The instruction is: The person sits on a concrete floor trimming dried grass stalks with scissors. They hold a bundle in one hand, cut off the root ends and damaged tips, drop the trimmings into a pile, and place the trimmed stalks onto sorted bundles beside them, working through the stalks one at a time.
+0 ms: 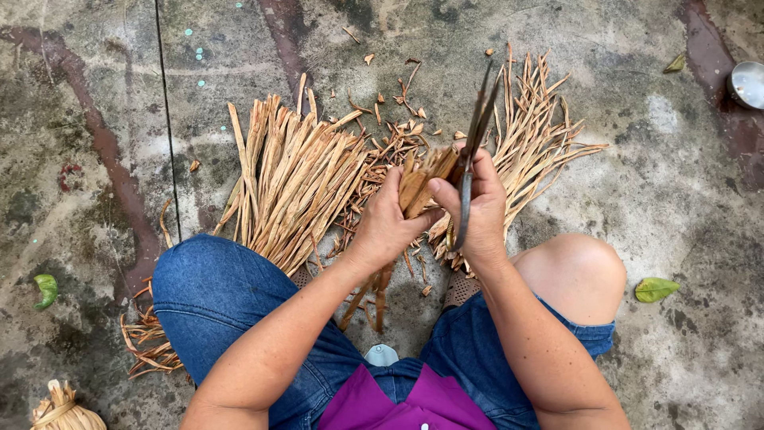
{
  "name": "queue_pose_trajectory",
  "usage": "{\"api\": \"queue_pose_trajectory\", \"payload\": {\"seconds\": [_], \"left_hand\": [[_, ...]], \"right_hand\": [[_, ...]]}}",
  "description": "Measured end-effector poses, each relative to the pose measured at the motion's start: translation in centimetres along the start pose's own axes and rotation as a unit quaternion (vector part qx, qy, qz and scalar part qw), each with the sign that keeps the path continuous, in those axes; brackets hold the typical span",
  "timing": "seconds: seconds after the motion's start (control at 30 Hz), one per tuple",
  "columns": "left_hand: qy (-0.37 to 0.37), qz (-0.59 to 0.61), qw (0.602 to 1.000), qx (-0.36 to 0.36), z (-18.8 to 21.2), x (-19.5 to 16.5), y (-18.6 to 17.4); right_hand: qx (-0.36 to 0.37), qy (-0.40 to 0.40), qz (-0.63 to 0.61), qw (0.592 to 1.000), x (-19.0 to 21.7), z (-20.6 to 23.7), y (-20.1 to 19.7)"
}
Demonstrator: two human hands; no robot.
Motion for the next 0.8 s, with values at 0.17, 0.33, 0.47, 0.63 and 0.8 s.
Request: {"api": "queue_pose_trajectory", "payload": {"seconds": [0.17,0.33,0.47,0.63,0.8], "left_hand": [[-0.015,0.359,0.933,0.031,-0.1,1.4,0.6],[-0.086,0.404,0.911,0.011,0.6,3.4,1.0],[-0.075,0.378,0.923,0.0,0.4,3.1,1.1],[0.005,0.292,0.955,-0.044,0.1,1.9,-0.4],[-0.046,0.346,0.936,-0.033,0.4,2.3,0.4]], "right_hand": [[0.009,0.033,-0.075,0.997,-0.5,-0.8,-1.7],[0.037,0.033,-0.099,0.994,-0.8,-1.1,-1.7],[0.027,0.017,-0.03,0.999,-0.5,-0.9,-0.9],[0.028,-0.002,-0.021,0.999,0.4,-0.7,0.1],[0.012,0.012,-0.028,0.999,0.9,-0.6,0.2]]}}
Point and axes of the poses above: each hand's wrist, its own z-axis away from the middle knuckle, its own y-axis out of the palm, x = y × z, the point moved 7 cm from there along -z, towards the middle knuckle, and after that the axes turned 9 degrees about y, right-handed, at the moved point
